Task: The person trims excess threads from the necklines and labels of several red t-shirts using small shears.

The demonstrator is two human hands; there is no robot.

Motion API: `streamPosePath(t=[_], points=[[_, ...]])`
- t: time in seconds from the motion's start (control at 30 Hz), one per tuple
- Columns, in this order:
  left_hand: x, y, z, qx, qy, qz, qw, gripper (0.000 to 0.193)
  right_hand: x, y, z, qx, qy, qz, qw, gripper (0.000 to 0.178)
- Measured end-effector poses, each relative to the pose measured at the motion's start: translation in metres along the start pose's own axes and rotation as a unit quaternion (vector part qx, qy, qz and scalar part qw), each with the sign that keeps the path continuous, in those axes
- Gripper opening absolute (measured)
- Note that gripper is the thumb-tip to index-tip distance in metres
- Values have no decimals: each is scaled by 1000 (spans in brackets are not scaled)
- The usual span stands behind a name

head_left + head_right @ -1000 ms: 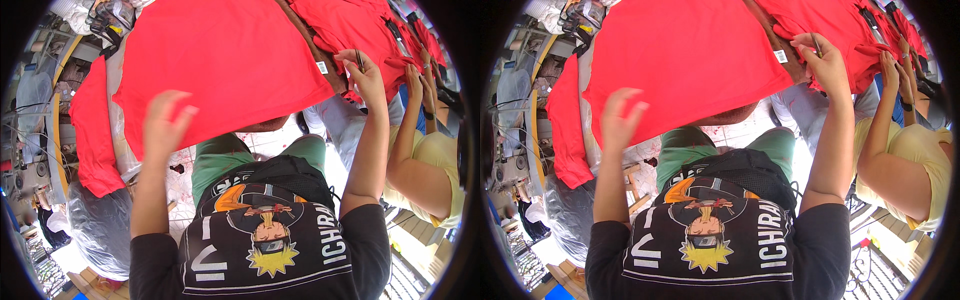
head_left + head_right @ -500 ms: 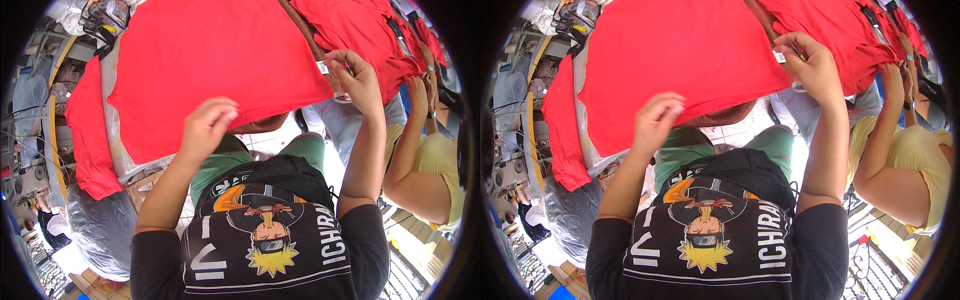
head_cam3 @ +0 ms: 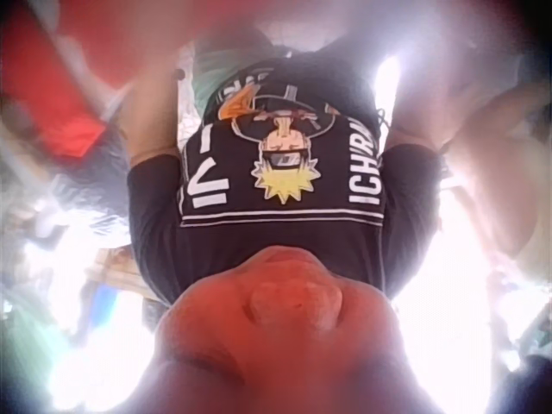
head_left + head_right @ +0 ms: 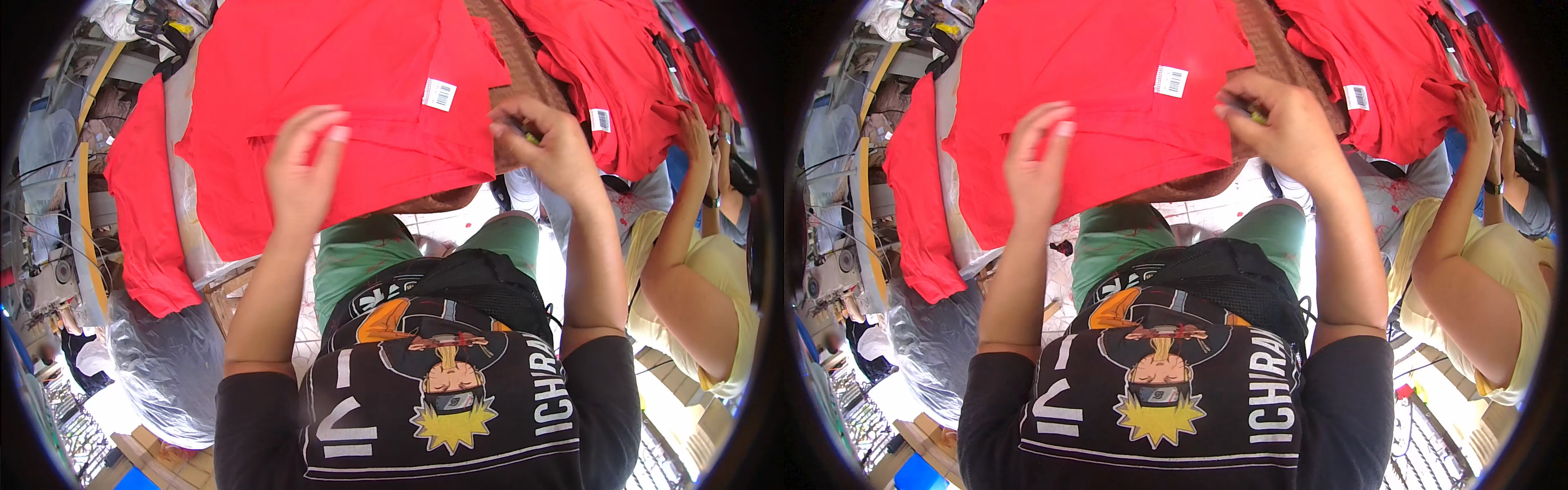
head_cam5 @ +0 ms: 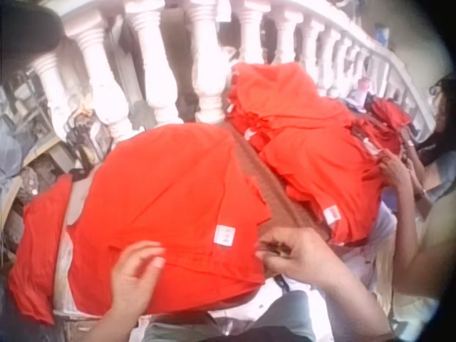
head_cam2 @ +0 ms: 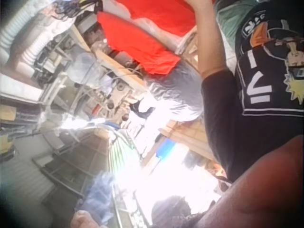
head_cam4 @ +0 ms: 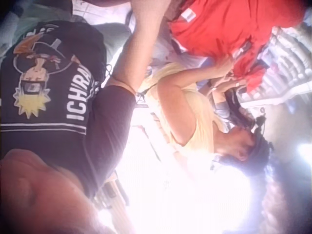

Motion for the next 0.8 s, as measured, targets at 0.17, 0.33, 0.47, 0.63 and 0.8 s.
streamPosePath(t=[0.17, 0.33, 0.47, 0.63, 0.8], points=[[-11, 42, 45, 5, -137, 95, 986, 33, -5, 10, 22, -93, -62, -33, 993, 20], [-18, 45, 60, 102, -148, 103, 978, 32, -11, 26, 25, -38, -67, 19, 997, 18], [-13, 19, 59, 13, -156, 38, 987, 21, -9, 32, 26, -31, -71, 14, 997, 21], [3, 5, 17, 149, -219, 71, 962, 17, -12, 28, 22, -32, -76, 2, 997, 24], [6, 17, 21, 62, -146, 2, 987, 21, -5, -15, 15, -60, -86, 20, 994, 29]])
Point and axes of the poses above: each hand's wrist, its own x-axis towards the middle knuckle, its own z-axis out of the palm, y = z × x, the point moved 2 cm from there along x, towards the middle knuckle, and after that the axes turned 12 degrees about x, right-handed, at the moved point
